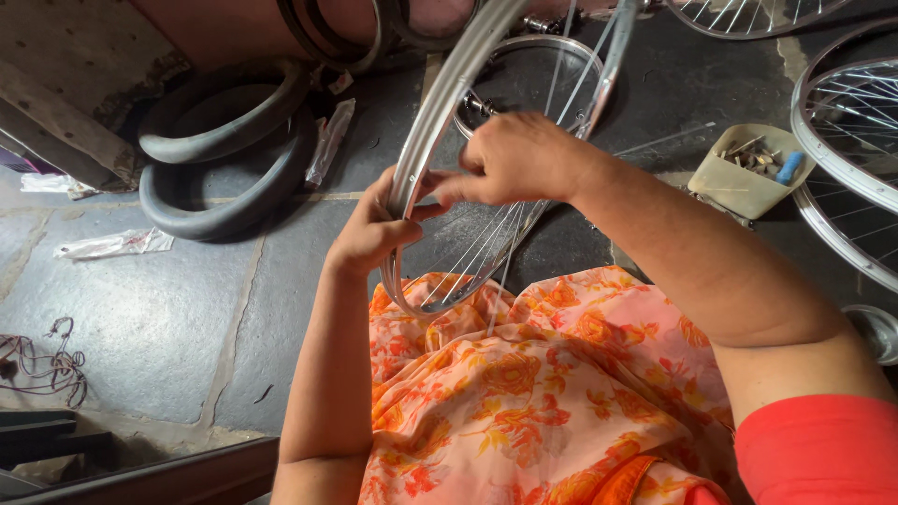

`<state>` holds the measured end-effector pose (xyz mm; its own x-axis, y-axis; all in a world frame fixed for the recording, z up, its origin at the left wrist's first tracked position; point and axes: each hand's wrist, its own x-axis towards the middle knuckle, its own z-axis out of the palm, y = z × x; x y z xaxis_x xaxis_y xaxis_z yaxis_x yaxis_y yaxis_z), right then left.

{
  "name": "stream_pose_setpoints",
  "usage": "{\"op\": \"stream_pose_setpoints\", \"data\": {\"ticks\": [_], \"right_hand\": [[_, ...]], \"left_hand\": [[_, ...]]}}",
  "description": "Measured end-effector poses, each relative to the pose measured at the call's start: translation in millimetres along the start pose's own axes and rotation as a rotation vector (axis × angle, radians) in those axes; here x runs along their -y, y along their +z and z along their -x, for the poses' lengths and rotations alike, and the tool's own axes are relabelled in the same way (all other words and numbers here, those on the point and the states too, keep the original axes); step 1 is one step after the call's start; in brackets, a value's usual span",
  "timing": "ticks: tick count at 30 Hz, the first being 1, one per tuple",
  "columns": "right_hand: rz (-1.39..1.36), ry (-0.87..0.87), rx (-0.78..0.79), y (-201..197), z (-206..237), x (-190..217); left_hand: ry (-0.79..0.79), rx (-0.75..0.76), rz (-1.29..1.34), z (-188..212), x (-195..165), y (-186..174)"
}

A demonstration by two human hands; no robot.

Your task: The person inserts metal spokes into the holes of a bicycle wheel rim and secures them by hand. The person rotates the wheel to access different sections and continues adding spokes throughout the clip.

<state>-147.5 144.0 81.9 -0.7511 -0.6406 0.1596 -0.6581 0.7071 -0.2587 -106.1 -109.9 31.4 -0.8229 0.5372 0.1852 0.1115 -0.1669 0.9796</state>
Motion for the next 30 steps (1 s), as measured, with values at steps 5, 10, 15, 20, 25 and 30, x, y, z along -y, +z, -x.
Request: {"op": "stream_pose_setpoints", "data": {"ticks": [5,10,15,20,25,30], "right_hand": [[-0.587,-0.277,-0.497,30.4,-16.6,-79.2],[-1.426,0.495,-0.934,49.6,-12.2,-176.5],[-0.697,0.486,-1.124,103.8,8.5,-175.7],[0.05,-0.03,-0.871,161.0,23.4,-132.0],[0.143,-0.035,-0.603,186.0,29.1,-108.9],[0.161,-0.029,-0.491,193.1,18.8,-102.6]], "left_hand": [[0.026,-0.035,0.056,-0.2,0.1,-15.6],[0.069,-0.053,0.047,5.0,2.3,-35.6],[0.061,-0.041,0.079,3.0,5.9,-42.3],[0.065,-0.013,0.037,-4.9,4.3,-41.8],[0.056,-0.022,0.038,-9.6,-1.2,-33.8],[0.04,-0.069,0.04,-7.2,-0.8,-28.3]]}}
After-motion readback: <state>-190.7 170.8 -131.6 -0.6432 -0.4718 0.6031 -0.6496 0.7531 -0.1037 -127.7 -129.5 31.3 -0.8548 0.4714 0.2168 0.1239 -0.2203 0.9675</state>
